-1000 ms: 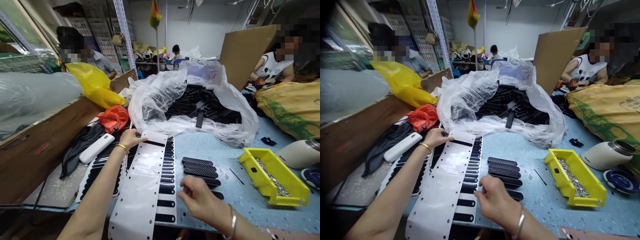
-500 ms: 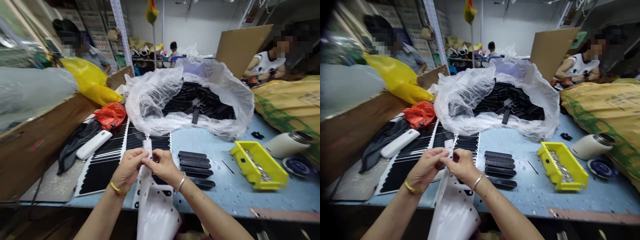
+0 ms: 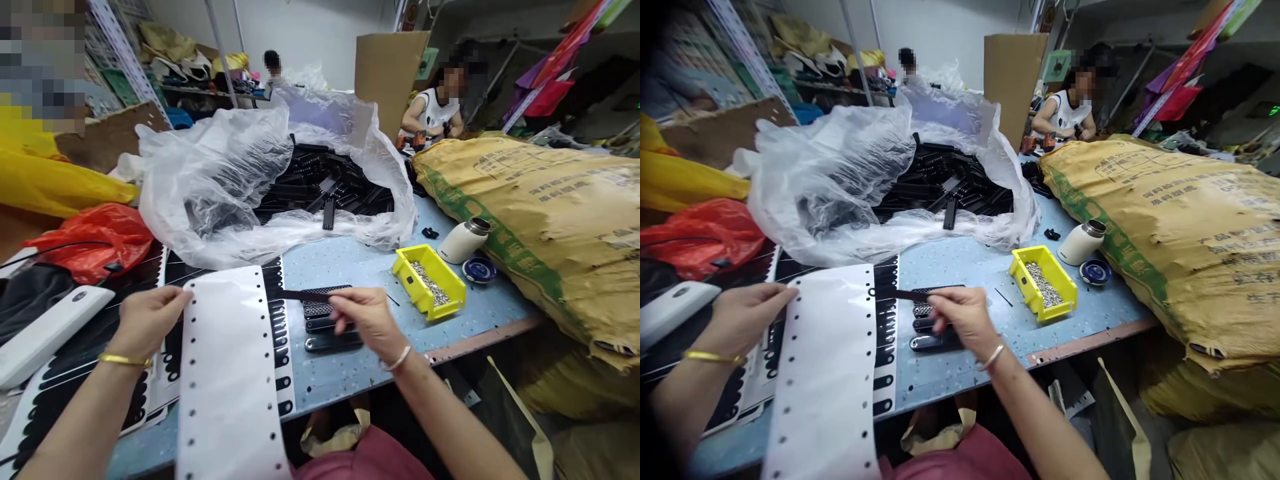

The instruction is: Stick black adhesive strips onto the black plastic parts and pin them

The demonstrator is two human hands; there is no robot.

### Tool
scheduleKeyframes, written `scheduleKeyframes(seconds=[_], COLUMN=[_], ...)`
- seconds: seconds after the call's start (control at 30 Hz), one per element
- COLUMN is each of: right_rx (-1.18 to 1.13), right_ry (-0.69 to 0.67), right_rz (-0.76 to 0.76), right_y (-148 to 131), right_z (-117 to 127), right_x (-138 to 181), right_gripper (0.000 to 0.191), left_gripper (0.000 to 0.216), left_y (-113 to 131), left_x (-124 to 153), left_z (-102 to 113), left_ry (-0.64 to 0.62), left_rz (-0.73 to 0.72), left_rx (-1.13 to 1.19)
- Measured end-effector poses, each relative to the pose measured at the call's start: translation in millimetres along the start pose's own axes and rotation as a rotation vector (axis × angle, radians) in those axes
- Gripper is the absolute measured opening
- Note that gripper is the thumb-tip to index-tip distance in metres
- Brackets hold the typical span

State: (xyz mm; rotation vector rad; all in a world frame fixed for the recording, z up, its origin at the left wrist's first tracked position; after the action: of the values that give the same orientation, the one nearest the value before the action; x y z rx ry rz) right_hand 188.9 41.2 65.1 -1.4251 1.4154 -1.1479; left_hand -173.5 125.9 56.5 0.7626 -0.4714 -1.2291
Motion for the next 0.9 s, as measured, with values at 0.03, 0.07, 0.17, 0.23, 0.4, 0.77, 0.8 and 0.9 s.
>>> scheduleKeyframes(seconds=[0.03,0.07,0.17,0.23,0.4,0.77,0.8,0.9], right_rx=[0.028,0.053,0.099,0.105,0.048,0.069,0.066,0.052], right_ry=[0.054,0.107,0.212,0.224,0.149,0.057,0.036,-0.036], right_rz=[0.037,0.068,0.090,0.078,0.012,-0.045,-0.054,-0.081], right_y=[-9,-15,-20,-17,-9,1,0,0], right_z=[24,46,93,106,102,87,85,78], right_x=[1,3,10,15,18,2,1,0], right_gripper=[0.026,0.026,0.026,0.023,0.019,0.016,0.016,0.021], left_gripper=[0.021,0.021,0.023,0.027,0.038,0.011,0.009,0.013], left_y=[7,15,32,38,56,125,122,111], left_x=[-15,-27,-50,-55,-39,85,86,88], left_z=[1,-1,-13,-23,-31,-125,-132,-148], left_ry=[0.012,0.007,-0.051,-0.095,0.036,-0.594,-0.602,-0.588], left_rz=[-0.079,-0.143,-0.186,-0.149,-0.061,-0.464,-0.473,-0.517], left_rx=[-0.182,-0.328,-0.691,-0.833,-0.843,0.094,0.082,0.075])
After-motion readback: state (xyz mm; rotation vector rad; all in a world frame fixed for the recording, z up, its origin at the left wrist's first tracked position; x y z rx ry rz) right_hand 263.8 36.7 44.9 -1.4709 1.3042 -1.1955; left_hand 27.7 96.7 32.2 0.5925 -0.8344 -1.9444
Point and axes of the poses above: each hand's wrist, its own x-axis away from the middle knuckle, its own z-axis out of the back of the hand, y = z × x, the point moved 7 cm from there along -x, towards the middle knuckle, and after that the axes turned 2 degrees about z, right-handed, at the moved point
